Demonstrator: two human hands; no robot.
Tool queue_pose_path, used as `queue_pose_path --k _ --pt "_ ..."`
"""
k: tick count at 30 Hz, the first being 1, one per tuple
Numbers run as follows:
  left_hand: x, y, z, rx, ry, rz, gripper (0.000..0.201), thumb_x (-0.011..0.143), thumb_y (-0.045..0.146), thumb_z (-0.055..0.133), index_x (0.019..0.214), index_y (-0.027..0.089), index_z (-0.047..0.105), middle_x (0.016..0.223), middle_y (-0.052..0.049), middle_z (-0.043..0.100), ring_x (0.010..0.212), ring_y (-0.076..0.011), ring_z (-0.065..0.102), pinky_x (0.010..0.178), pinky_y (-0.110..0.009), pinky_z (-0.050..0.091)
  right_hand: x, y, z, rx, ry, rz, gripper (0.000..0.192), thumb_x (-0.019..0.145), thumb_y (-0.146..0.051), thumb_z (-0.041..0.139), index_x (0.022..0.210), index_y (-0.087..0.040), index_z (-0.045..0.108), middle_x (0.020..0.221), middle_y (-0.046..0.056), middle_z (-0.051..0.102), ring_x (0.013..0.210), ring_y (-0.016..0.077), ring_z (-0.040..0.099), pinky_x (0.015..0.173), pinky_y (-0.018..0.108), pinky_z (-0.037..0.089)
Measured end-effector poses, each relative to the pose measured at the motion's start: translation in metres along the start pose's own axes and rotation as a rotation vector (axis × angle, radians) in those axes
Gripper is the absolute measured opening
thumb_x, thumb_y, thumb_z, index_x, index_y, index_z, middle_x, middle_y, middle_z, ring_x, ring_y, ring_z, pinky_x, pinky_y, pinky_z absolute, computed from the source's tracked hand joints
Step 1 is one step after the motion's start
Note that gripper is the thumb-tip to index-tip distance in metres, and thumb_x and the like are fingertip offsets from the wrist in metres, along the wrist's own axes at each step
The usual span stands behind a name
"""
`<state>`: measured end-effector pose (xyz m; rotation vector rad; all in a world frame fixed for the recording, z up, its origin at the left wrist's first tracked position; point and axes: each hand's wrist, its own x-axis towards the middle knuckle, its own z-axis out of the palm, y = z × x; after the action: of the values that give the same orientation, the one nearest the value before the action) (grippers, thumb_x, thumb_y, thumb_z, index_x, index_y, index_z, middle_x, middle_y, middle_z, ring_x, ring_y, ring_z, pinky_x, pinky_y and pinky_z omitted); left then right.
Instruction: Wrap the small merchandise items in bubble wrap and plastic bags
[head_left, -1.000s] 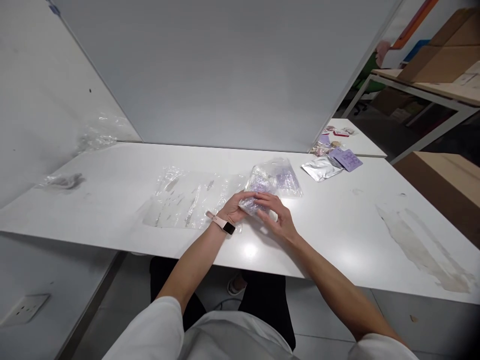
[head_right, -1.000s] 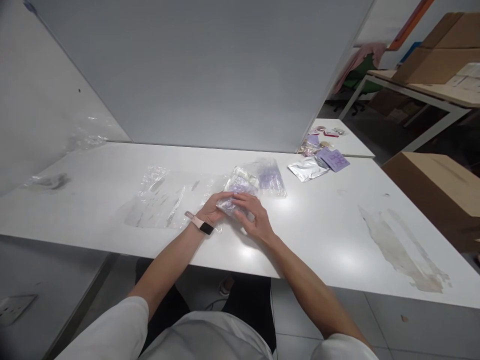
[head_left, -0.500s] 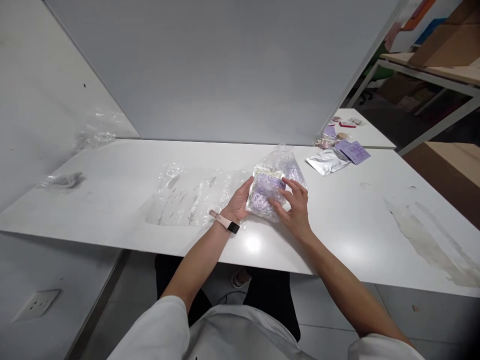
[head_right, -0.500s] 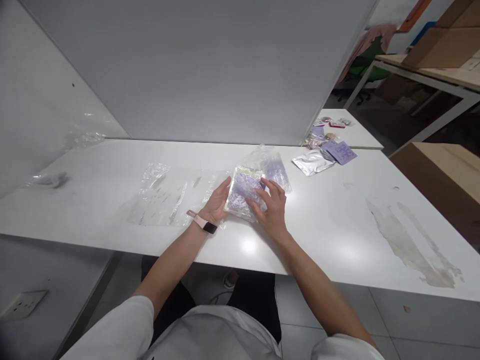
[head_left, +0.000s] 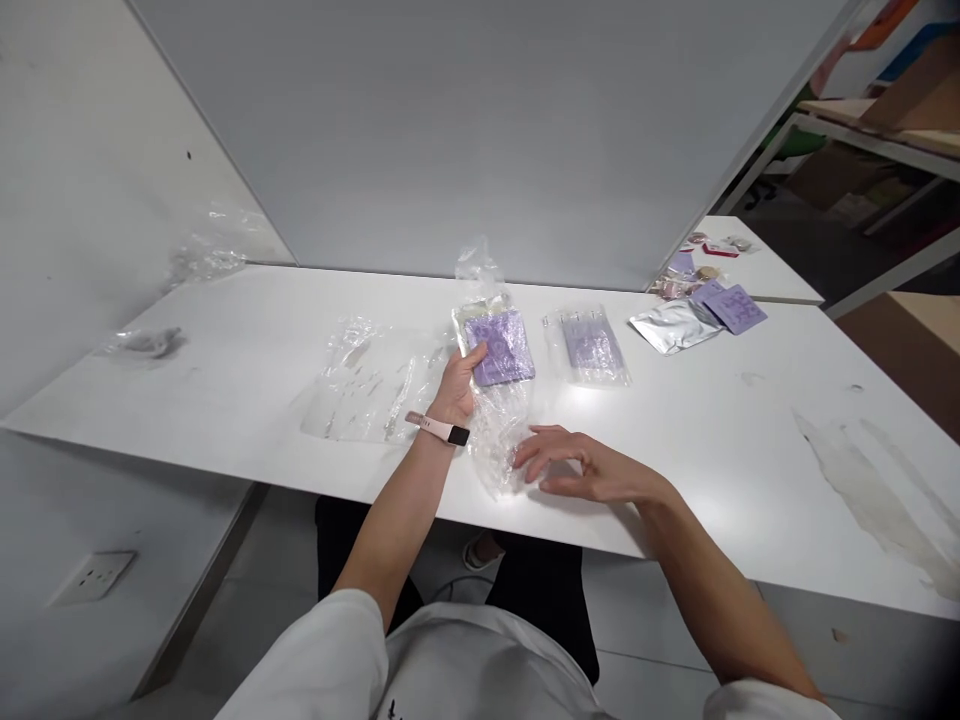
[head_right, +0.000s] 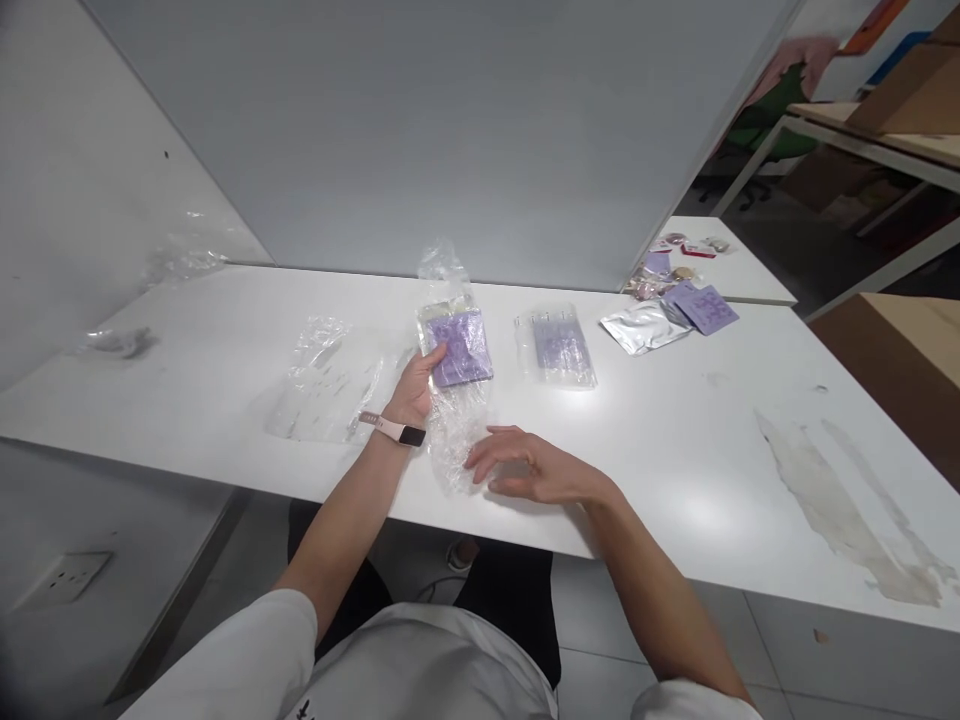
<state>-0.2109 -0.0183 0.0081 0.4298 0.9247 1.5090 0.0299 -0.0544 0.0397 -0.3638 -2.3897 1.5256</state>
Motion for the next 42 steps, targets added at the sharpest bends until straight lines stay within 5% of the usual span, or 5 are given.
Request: queue_pose_path --k 7,18,26,33,42 --pt "-0.029 0.003 0.021 0.097 -0.244 -0.098 0.028 0.077 0.024 0.079 0.102 0.015 0.069 0.093 -0.005 0.074 0.090 -0.0205 0.072 0.086 -0.034 0.054 -0.007 0.023 -0.014 0.224 0.983 0.143 0.038 0.089 -0.049 0.065 0.124 -0.034 0.065 0.112 0.004 0.068 0.088 0.0171 0.066 0.077 0.037 0.060" --pt "-0.039 -0.002 0.032 0.338 -0.399 -0.229 0.033 0.078 0.043 0.080 0.091 0.016 0.069 0.087 -0.003 0.066 0.071 -0.0112 0.059 0.066 -0.027 0.045 -0.001 0.049 -0.014 0.529 0.992 0.325 0.054 0.069 -0.042 0.087 0.118 -0.030 0.069 0.078 -0.004 0.060 0.065 0.0099 0.056 0.061 0.026 0.052" --pt "-0.044 -0.004 0.036 0.347 -0.380 -0.146 0.041 0.073 0.034 0.085 0.101 0.016 0.061 0.085 -0.002 0.065 0.071 -0.0122 0.062 0.068 -0.028 0.049 0.008 0.023 0.002 0.270 0.659 0.289 0.051 0.087 -0.068 0.058 0.116 -0.028 0.072 0.131 0.008 0.064 0.125 0.0286 0.055 0.106 0.049 0.045" --pt "-0.043 -0.001 0.036 0.319 -0.466 -0.127 0.040 0.072 0.020 0.082 0.107 0.015 0.063 0.074 0.002 0.062 0.062 -0.0096 0.062 0.067 -0.026 0.050 0.004 0.025 0.002 0.658 0.557 0.412 0.044 0.080 -0.053 0.077 0.108 -0.019 0.072 0.094 0.008 0.074 0.091 0.0239 0.070 0.086 0.039 0.056" --pt "-0.017 0.031 0.002 0.179 0.052 0.121 0.034 0.067 0.004 0.071 0.099 0.015 0.063 0.075 0.003 0.060 0.064 -0.0069 0.057 0.065 -0.021 0.047 0.003 0.030 -0.014 0.898 0.933 0.327 0.036 0.071 -0.042 0.085 0.097 -0.023 0.069 0.084 0.000 0.073 0.076 0.0174 0.070 0.070 0.030 0.060"
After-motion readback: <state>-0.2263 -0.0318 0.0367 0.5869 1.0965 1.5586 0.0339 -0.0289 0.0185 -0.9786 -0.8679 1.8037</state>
